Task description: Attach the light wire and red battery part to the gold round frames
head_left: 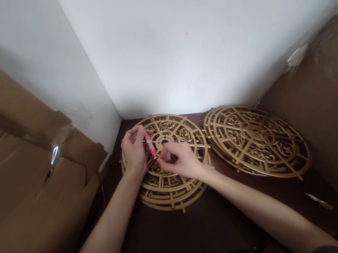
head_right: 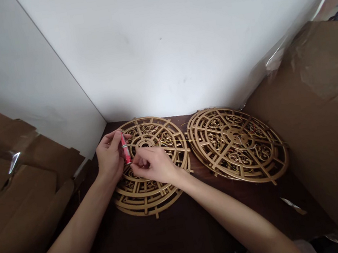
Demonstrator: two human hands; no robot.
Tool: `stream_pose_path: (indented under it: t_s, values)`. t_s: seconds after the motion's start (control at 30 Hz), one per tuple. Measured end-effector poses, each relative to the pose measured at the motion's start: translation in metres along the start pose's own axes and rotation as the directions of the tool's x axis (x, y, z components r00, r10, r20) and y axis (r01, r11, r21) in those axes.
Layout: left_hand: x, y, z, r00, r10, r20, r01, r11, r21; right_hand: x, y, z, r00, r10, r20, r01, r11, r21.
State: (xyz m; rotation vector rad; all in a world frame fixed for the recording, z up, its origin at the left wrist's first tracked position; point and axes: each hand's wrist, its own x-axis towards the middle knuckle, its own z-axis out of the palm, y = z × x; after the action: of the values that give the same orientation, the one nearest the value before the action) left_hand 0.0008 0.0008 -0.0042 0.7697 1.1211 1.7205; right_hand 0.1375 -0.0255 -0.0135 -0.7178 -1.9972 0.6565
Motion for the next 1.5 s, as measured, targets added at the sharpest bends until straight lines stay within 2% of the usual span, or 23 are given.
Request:
stream_pose_path:
  t_s: [0.57, 0.83, 1.27, 1.5]
  values:
    - [-0.0004, -0.0024, -0.0002, 0.998, 0.059, -0.020, -0.058, 0.997, 0.053, -0.0008, 0.0021, 0.0018, 0.998, 0.056, 0.018, -0.056, 0.998, -0.031]
    - [-0.0010, -0.0038, 0.0001, 0.998, 0.062, -0.001, -0.062, 0.997, 0.043, -0.0005, 0.0017, -0.0002, 0.999, 0.019, 0.034, -0.019, 1.000, 0.013]
    - [-0.0004, -0.0035, -0.0008, 0.998, 0.063, -0.012, -0.062, 0.994, 0.090, -0.0013, 0.0027, 0.0017, 0.998, 0.056, 0.034, -0.053, 0.996, -0.071]
    - [-0.0006, -0.0047, -0.0008, 0.998, 0.061, -0.002, -0.060, 0.996, 0.071, -0.0002, 0.0004, 0.0000, 0.999, 0.024, 0.043, -0.021, 0.998, -0.061]
